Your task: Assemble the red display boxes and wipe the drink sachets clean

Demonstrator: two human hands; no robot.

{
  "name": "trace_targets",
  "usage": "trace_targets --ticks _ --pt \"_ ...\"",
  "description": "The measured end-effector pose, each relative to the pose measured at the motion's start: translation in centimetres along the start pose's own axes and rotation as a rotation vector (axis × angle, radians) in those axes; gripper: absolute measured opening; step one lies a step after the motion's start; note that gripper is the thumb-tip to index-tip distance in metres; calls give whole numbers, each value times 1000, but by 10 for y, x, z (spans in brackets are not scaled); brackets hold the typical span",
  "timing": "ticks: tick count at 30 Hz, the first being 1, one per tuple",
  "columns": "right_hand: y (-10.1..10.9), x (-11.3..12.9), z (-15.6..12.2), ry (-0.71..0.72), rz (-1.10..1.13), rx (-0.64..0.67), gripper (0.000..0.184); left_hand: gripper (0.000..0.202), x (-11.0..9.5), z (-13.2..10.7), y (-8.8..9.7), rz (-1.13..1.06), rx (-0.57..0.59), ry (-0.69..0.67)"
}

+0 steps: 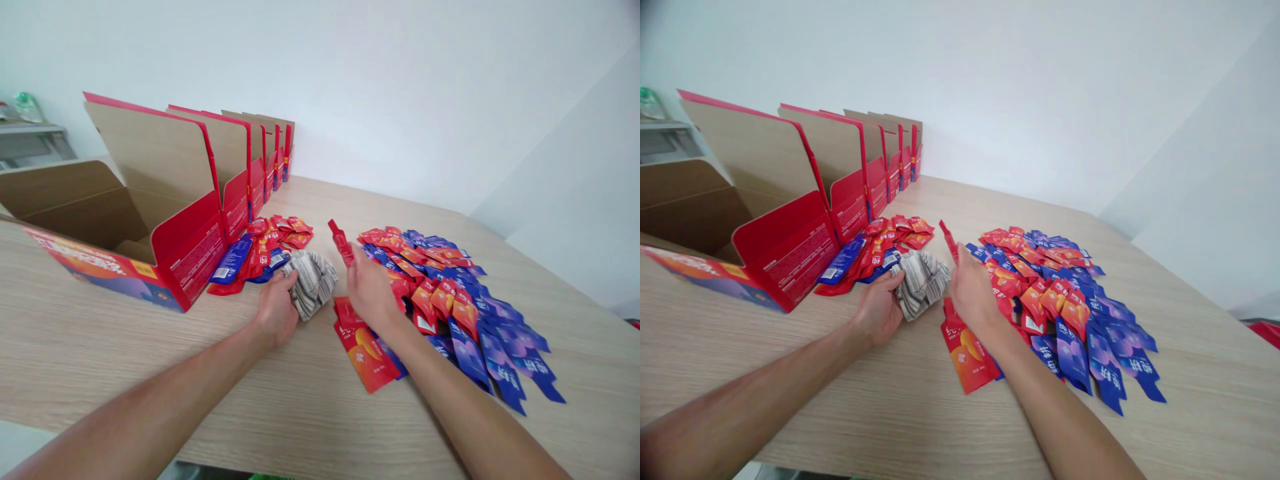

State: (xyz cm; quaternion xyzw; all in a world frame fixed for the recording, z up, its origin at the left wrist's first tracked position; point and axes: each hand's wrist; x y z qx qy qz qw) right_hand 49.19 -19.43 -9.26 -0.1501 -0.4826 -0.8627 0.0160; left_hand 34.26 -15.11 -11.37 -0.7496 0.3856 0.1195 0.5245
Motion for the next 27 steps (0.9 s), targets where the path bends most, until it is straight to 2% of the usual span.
trace_targets --ticks 2,5,9,13,15,22,27 --pt "-13 21 -16 87 181 34 51 20 0 -3 0 -19 -2 12" --pt "-30 44 -36 192 276 98 57 20 -2 -3 2 -34 -38 15" --pt "-31 52 -41 240 308 28 51 20 -7 0 4 -45 -62 19" --pt "-26 44 -27 112 348 -163 47 18 -4 -1 1 -56 4 3" --pt "-26 38 -21 41 380 -204 44 18 -1 -3 1 -49 47 30" --pt "-26 33 -20 -43 411 -39 41 18 3 -7 4 -30 45 38" --pt "-24 42 -30 -22 403 -48 46 19 -1 -5 4 -34 16 19"
Point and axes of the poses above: each hand's wrist, its own z-axis towards the middle knuckle, its own y-axis out of the back of the hand, x = y × z, and after that the axes turned 10 degrees about -x, right-handed
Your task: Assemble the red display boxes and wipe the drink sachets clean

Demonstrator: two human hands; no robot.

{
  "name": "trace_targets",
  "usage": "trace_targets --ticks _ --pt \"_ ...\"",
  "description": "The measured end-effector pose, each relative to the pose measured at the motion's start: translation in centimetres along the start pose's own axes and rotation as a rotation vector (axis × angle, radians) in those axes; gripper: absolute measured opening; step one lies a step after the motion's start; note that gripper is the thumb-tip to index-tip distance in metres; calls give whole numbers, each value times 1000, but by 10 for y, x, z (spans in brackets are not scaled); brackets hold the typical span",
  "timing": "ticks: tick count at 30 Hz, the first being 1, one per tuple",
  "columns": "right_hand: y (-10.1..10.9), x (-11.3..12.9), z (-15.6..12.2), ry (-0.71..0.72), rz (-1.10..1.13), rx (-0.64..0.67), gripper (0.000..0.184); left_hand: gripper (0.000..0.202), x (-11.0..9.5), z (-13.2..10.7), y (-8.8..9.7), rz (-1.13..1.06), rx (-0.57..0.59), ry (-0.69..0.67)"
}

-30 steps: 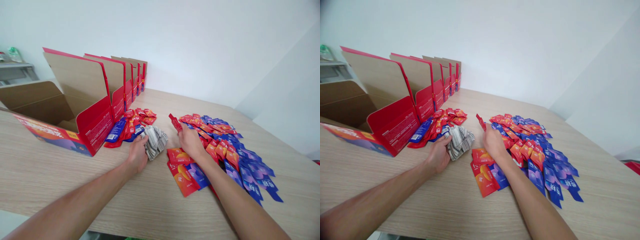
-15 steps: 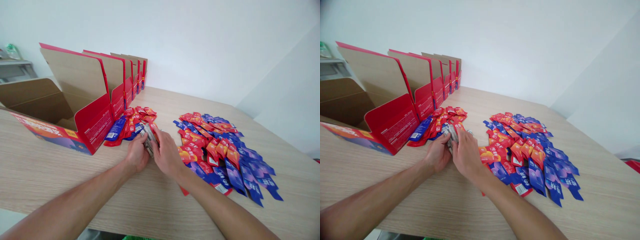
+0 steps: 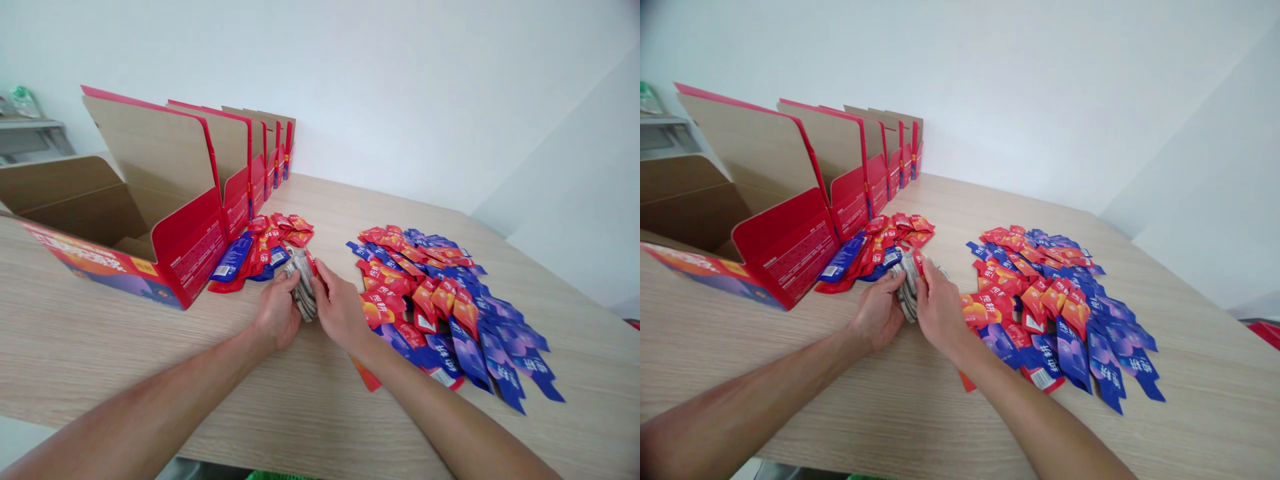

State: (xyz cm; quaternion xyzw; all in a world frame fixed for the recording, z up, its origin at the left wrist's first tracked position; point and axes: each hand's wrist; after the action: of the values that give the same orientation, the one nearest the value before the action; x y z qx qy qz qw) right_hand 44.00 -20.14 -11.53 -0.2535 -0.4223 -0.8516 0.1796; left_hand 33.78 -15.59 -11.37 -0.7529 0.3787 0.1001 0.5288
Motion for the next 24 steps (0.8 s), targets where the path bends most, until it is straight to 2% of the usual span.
trace_targets --ticks 5,8,11,13,15,19,24 --pt "8 11 -8 151 69 22 45 19 -6 7 -1 -10 -55 -45" --pt "18 11 -4 75 182 -38 44 19 -7 7 -3 20 -30 -38" --pt "20 0 6 -15 310 -153 48 19 -4 2 -6 44 23 -2" --pt "15 -12 11 -21 306 -197 50 21 -2 -2 -6 45 49 38" --pt "8 -22 13 6 211 -209 47 21 0 -4 -6 40 61 64" --pt "-3 -30 8 173 62 -91 49 19 -2 -2 -4 36 21 39" --pt "-4 -10 -5 360 -65 51 54 16 -5 8 1 61 -23 -43"
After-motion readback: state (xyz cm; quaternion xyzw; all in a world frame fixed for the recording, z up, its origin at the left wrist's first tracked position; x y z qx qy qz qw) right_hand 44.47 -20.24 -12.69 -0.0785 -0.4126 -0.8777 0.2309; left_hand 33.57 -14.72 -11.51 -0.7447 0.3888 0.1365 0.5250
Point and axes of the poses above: each hand's wrist, its own z-axis towards the middle knuckle, its own y-axis out of the back of the hand, x = y × z, and after that the axes turned 10 degrees about -x, right-handed
